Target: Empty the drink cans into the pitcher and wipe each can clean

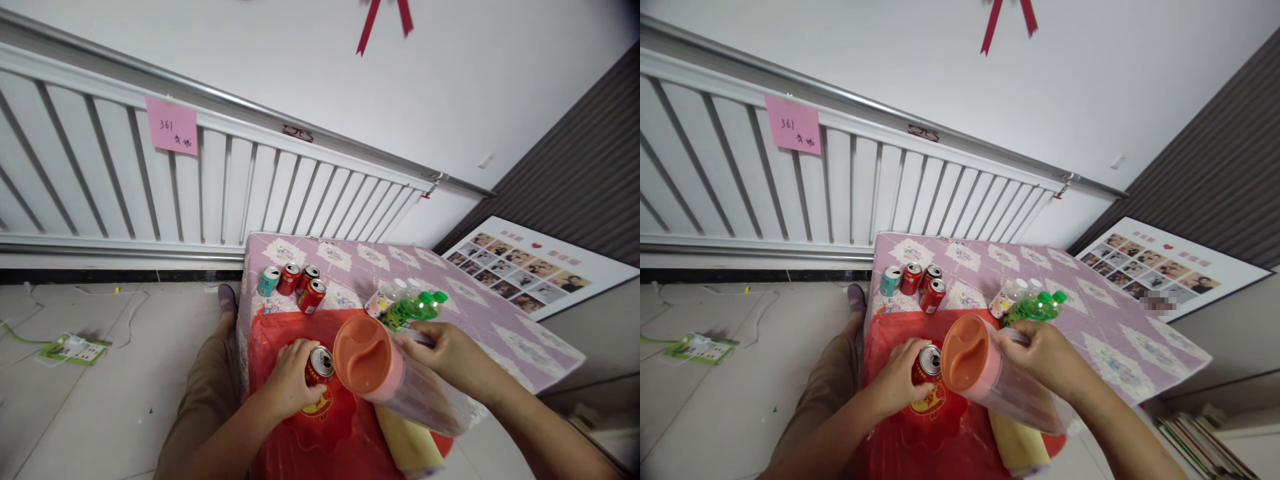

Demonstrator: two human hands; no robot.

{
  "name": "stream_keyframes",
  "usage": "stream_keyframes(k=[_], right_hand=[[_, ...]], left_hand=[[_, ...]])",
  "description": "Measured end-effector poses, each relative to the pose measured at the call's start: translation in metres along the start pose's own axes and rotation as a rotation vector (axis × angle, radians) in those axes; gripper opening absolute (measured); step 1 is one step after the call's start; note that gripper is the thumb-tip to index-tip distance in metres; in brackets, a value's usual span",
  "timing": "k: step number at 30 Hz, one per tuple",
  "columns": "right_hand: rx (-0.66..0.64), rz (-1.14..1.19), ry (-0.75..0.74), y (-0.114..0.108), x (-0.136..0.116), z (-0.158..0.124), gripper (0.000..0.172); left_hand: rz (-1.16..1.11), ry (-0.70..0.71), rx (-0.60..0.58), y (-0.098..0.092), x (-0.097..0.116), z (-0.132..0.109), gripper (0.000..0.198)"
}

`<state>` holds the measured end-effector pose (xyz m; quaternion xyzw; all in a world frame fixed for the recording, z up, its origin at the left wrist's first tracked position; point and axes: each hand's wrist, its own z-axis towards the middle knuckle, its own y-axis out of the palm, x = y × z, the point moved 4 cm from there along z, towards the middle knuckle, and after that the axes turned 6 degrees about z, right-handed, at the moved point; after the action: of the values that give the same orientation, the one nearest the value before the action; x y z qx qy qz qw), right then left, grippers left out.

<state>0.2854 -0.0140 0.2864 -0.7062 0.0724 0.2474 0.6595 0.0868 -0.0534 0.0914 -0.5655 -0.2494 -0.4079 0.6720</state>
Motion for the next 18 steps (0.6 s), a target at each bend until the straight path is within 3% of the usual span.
stream_keyframes(k=[18], right_hand=[[-0.012,-0.010,-0.001,0.0007,0.0011,0.0010,0.033]], left_hand=[[0.002,-0.005,-0.005,-0.0012,0.0015,0.0007,0.069]])
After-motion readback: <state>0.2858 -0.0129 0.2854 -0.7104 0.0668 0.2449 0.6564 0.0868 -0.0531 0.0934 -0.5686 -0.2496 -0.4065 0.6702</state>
